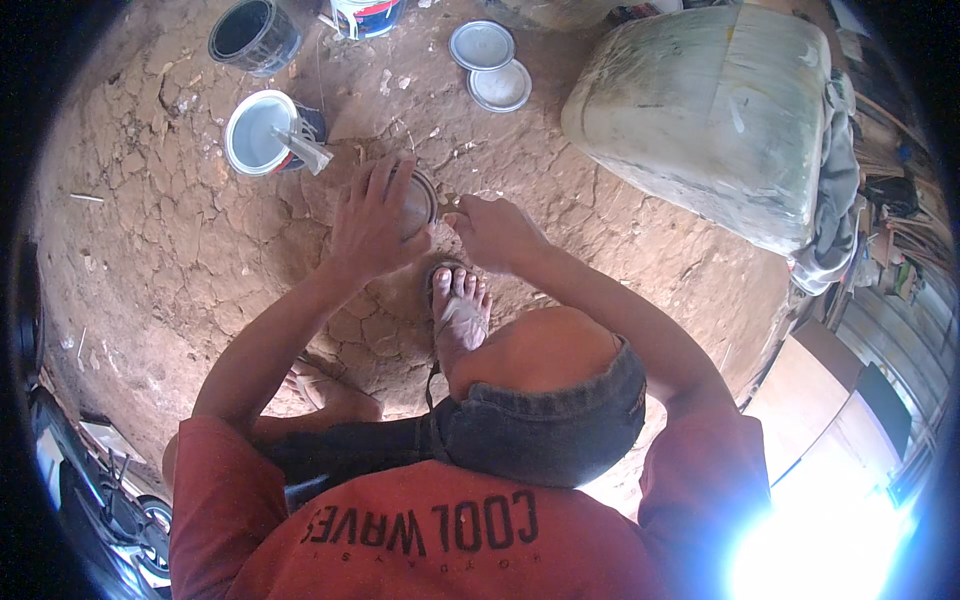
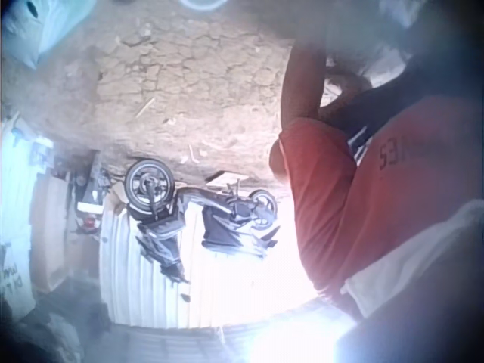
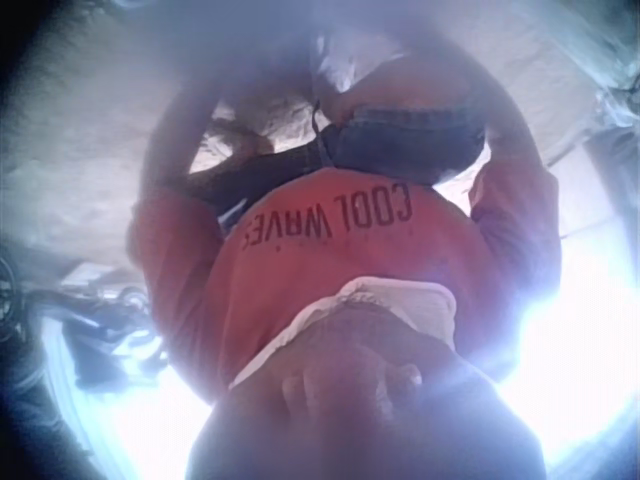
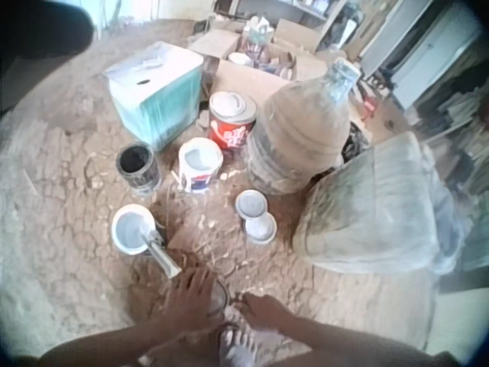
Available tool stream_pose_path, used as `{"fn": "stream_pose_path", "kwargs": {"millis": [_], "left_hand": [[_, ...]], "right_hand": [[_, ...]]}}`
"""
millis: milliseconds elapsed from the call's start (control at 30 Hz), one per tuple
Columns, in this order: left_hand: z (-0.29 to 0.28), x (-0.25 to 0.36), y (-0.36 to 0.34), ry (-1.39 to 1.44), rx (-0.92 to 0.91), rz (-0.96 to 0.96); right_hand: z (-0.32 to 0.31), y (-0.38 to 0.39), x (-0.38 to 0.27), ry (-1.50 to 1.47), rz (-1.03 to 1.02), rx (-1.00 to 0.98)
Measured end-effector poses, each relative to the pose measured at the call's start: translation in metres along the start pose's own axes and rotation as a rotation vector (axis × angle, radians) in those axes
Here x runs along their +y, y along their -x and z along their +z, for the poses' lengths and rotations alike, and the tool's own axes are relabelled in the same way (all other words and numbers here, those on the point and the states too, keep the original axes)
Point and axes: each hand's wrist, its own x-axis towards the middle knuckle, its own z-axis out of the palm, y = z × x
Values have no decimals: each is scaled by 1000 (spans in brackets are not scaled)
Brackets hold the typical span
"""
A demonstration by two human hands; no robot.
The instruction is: The person mixes paint in small containers by pouring from a larger tin and stirring with a wooden stick.
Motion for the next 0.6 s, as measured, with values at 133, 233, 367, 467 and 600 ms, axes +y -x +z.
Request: {"fn": "stream_pose_path", "kwargs": {"millis": [133, 233, 367, 467, 600], "left_hand": [[1, 1, -2, 6, 26, 25], [5, -3, 1, 6, 45, 42], [2, -8, -1, 39, 20, 74], [-6, -10, -8, 20, -39, 143], [-2, -15, -12, 1, -76, 185]], "right_hand": [[19, -24, 50, -104, -242, -15], [21, -33, 59, -150, -374, -4], [14, -18, 38, -84, -222, -16], [0, 7, 6, -25, 13, 32], [-18, 3, -11, 78, 46, -12]]}}
